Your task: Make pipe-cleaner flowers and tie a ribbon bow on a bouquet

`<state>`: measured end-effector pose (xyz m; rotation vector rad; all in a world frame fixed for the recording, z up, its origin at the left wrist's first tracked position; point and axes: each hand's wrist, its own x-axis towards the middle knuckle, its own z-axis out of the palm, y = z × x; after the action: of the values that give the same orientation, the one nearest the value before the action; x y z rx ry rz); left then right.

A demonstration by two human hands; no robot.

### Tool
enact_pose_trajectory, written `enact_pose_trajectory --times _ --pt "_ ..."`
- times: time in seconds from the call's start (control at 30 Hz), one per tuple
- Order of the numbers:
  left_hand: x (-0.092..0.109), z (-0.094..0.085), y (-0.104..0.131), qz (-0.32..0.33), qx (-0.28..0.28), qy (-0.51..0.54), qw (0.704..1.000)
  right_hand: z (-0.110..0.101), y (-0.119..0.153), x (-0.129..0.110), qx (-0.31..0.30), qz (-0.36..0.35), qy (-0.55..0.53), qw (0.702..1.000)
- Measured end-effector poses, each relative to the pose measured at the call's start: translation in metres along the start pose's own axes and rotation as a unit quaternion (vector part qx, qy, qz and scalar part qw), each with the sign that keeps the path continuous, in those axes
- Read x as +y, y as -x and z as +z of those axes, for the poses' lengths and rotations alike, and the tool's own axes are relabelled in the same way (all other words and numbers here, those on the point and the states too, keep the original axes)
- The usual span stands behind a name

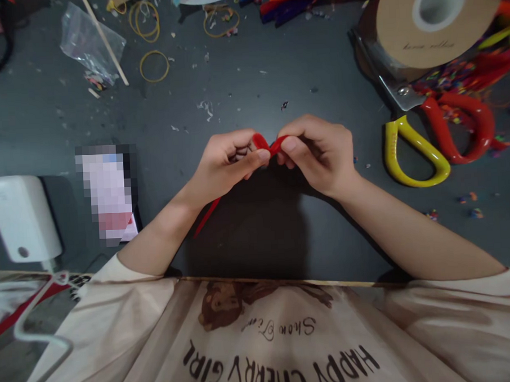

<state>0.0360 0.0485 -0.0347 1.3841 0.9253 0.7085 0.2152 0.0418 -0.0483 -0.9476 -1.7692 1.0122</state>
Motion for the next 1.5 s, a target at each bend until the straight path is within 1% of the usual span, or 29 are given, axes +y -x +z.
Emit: enact_pose_trajectory --times 0.2,0.37,0.47,0.57,0.7,0.77,0.97,1.13,1.23,1.33,1.43,1.5 --pt "0.0 0.003 -0.002 -0.012 0.026 -0.018 0.999 0.001 -0.003 0.002 0.002 0.041 -0.031 0.999" --pt "0.001 0.008 -0.002 -0.035 0.035 -0.006 0.999 0.001 -0.006 0.005 0.014 0.065 -0.052 0.996" --pt "0.002 0.009 0.0 -0.023 0.053 -0.001 0.998 0.001 -0.006 0.006 0.018 0.08 -0.058 0.995" --pt "0.002 0.009 0.001 -0.007 0.069 -0.022 0.997 0.001 -0.006 0.005 0.015 0.085 -0.049 0.995" --pt "0.0 0.008 0.0 0.012 0.057 -0.069 0.996 0.001 -0.007 0.003 0.001 0.076 -0.025 0.997" --pt "-0.001 0.008 0.0 0.02 0.051 -0.08 0.995 0.001 -0.007 0.002 -0.006 0.076 -0.034 0.996" --pt "-0.001 0.009 0.0 0.022 0.084 -0.05 0.995 0.003 -0.007 0.006 -0.038 0.097 -0.09 0.99" --pt "-0.003 0.011 0.001 0.03 0.107 -0.039 0.993 0.004 -0.007 0.007 -0.035 0.102 -0.12 0.987" --pt "-0.004 0.011 0.002 0.033 0.095 -0.056 0.993 0.003 -0.007 0.007 -0.021 0.1 -0.115 0.988" --pt "-0.006 0.009 0.002 0.064 0.065 -0.088 0.992 0.002 -0.007 0.006 -0.01 0.096 -0.112 0.989" --pt "-0.009 0.008 0.002 0.079 0.049 -0.062 0.994 0.0 -0.008 0.005 -0.03 0.094 -0.114 0.989" --pt "-0.01 0.008 0.002 0.067 0.061 -0.022 0.996 -0.002 -0.009 0.004 -0.059 0.089 -0.103 0.989"
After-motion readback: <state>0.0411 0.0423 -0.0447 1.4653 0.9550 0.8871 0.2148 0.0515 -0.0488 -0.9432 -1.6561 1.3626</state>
